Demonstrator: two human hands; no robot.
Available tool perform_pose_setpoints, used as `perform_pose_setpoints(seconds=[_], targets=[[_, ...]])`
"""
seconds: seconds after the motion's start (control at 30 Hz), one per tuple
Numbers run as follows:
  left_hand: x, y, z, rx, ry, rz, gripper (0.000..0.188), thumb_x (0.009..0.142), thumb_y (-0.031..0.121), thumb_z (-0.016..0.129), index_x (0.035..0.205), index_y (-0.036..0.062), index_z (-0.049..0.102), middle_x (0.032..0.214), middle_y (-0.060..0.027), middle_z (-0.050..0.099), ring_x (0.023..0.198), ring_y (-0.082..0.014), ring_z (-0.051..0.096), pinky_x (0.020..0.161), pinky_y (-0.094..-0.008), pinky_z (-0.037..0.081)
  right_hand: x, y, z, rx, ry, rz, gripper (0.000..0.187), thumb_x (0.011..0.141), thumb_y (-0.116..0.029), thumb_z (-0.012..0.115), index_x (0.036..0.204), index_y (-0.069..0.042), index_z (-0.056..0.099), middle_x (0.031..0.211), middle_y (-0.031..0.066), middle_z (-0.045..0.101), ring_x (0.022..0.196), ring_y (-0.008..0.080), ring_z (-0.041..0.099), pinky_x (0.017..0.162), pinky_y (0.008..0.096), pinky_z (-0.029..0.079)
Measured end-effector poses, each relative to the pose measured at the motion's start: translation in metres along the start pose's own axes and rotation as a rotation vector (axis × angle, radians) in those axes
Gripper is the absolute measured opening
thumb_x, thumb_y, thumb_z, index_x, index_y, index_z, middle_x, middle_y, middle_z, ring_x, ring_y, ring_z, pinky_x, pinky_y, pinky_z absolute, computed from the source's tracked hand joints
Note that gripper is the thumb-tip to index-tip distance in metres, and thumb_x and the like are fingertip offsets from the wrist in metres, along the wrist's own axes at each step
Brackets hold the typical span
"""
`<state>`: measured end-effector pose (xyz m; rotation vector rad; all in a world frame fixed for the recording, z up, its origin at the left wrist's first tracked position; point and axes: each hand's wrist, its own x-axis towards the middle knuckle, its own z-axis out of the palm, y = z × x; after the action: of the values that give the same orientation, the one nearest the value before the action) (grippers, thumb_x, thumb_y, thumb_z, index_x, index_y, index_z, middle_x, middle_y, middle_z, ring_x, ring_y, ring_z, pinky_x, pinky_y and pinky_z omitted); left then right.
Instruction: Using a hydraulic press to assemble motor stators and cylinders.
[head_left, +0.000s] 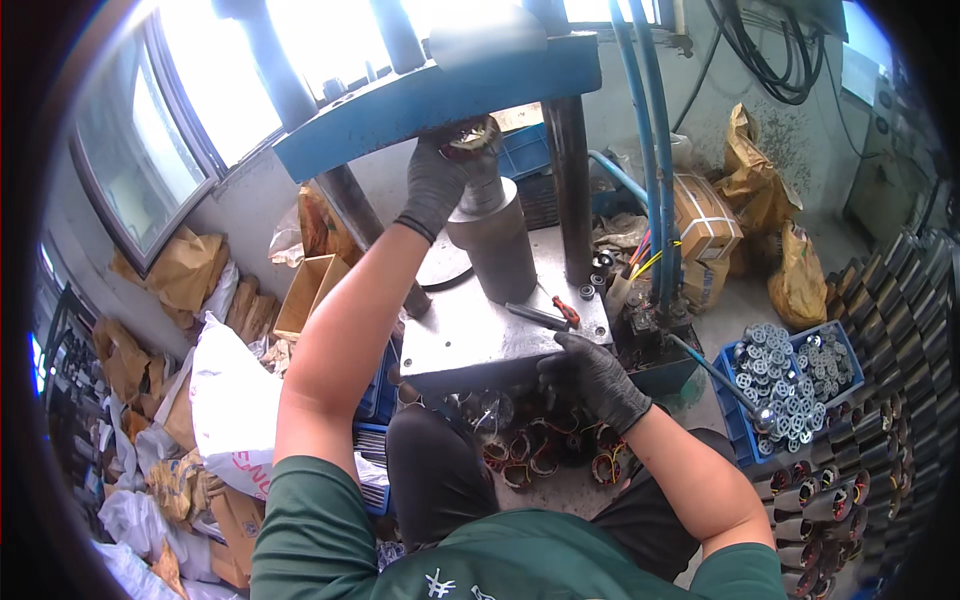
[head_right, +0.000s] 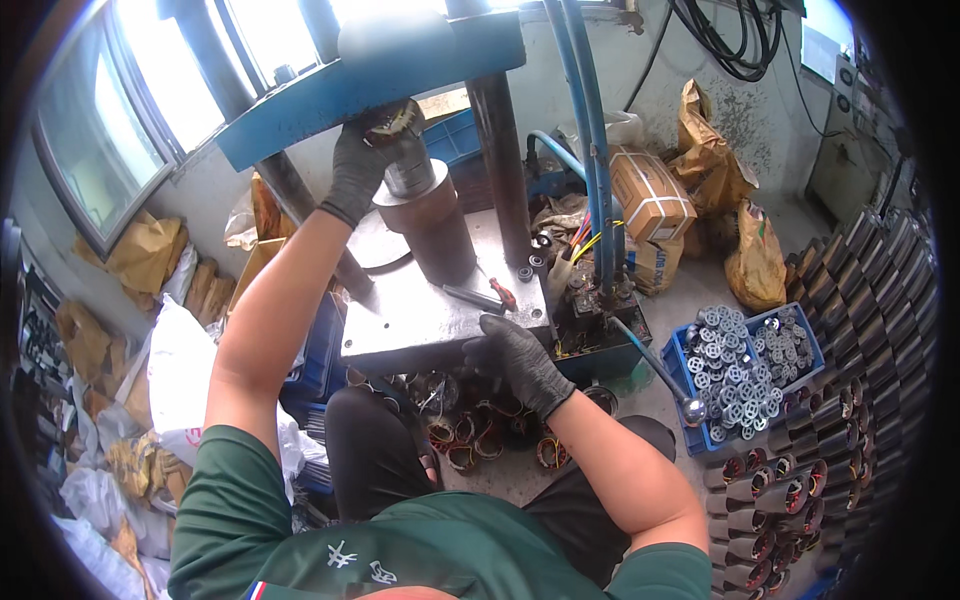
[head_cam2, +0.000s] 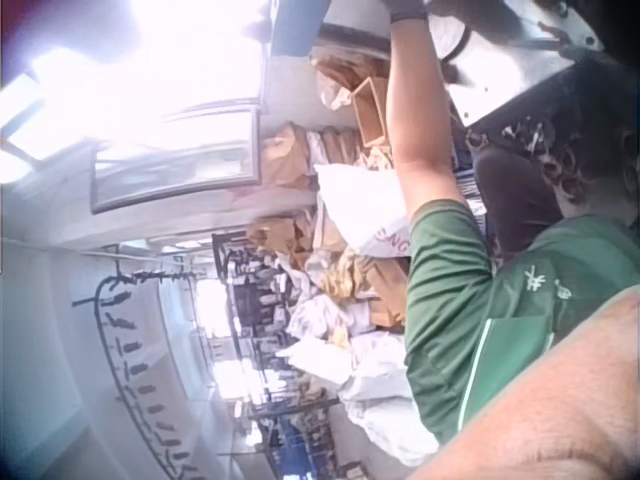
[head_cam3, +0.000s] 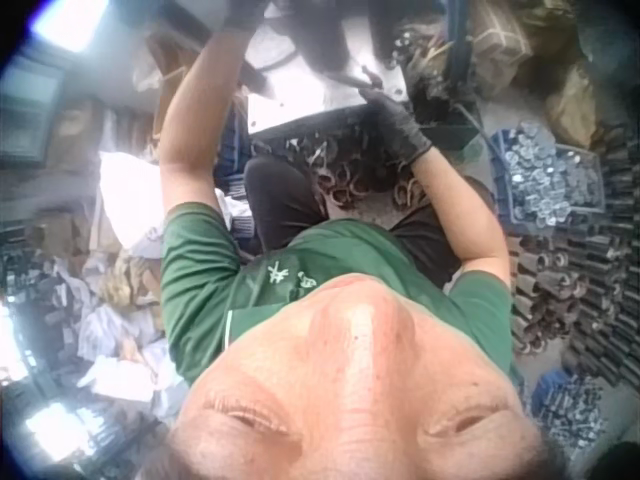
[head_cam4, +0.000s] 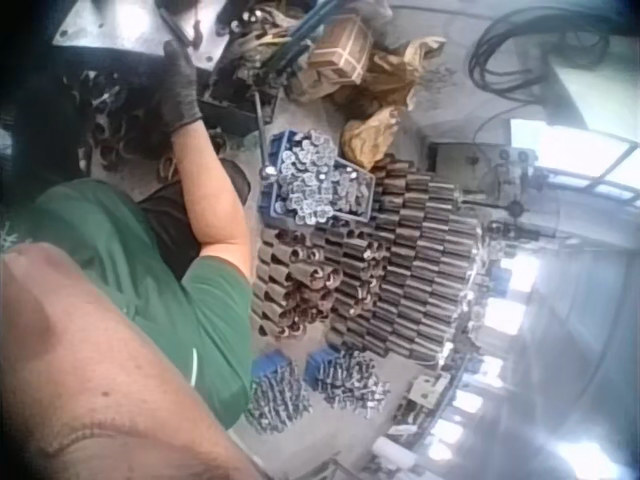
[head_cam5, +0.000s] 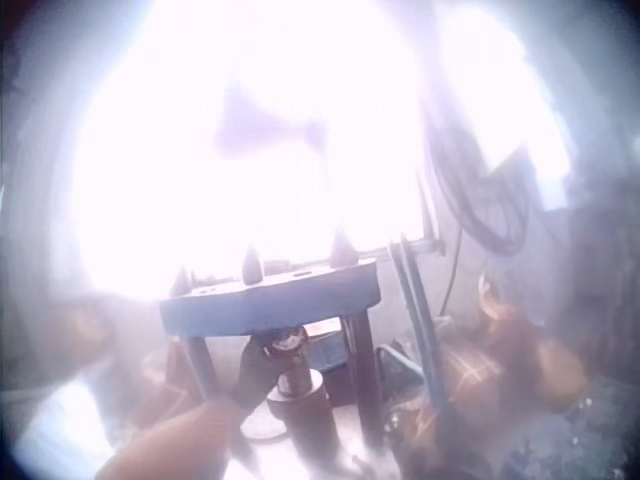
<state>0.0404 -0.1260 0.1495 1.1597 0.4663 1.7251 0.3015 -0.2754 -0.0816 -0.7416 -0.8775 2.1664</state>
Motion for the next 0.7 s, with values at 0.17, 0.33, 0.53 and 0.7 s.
perform_pose_setpoints(seconds=[0.17, 0.33, 0.53, 0.7], targets=[[0.014, 0.007, -0.032, 1.22, 0.036, 0.182, 0.072, 0.075, 0.037, 0.093, 0.128, 0.0006, 0.062, 0.121, -0.0123, 0.071, 0.111, -0.0233, 0.068, 0.099, -0.0328, 0.055, -0.006, 0.0, 0.001, -0.081, -0.016, -0.015, 0.043, 0.101, -0.04, 0.066, 0.124, -0.004, 0.064, 0.099, 0.0121, 0.074, 0.087, 0.0212, 0.071, 0.082, 0.0353, 0.058], [0.021, 0.002, -0.039, 1.389, 0.186, 0.021, 0.079, 0.071, 0.046, 0.095, 0.126, -0.0026, 0.064, 0.117, -0.013, 0.072, 0.108, -0.0198, 0.069, 0.098, -0.03, 0.055, -0.009, 0.0, 0.004, -0.045, -0.044, -0.051, 0.044, 0.102, -0.032, 0.068, 0.136, -0.007, 0.056, 0.102, 0.0114, 0.073, 0.087, 0.0203, 0.071, 0.082, 0.036, 0.059], [0.033, -0.003, -0.059, 1.229, 0.21, -0.072, 0.084, 0.069, 0.044, 0.096, 0.128, -0.005, 0.062, 0.118, -0.0139, 0.072, 0.105, -0.0191, 0.07, 0.093, -0.0306, 0.057, -0.012, -0.003, 0.007, -0.059, -0.037, -0.049, 0.044, 0.103, -0.029, 0.067, 0.138, -0.007, 0.055, 0.101, 0.0117, 0.073, 0.087, 0.0204, 0.072, 0.081, 0.0358, 0.059], [0.021, -0.008, -0.048, 1.272, 0.181, 0.015, 0.074, 0.071, 0.037, 0.095, 0.124, -0.0046, 0.064, 0.113, -0.0128, 0.073, 0.098, -0.0182, 0.07, 0.089, -0.0305, 0.058, -0.012, -0.003, 0.002, -0.033, -0.032, -0.059, 0.045, 0.103, -0.028, 0.067, 0.14, -0.006, 0.053, 0.102, 0.0118, 0.073, 0.088, 0.0207, 0.072, 0.083, 0.0355, 0.059]])
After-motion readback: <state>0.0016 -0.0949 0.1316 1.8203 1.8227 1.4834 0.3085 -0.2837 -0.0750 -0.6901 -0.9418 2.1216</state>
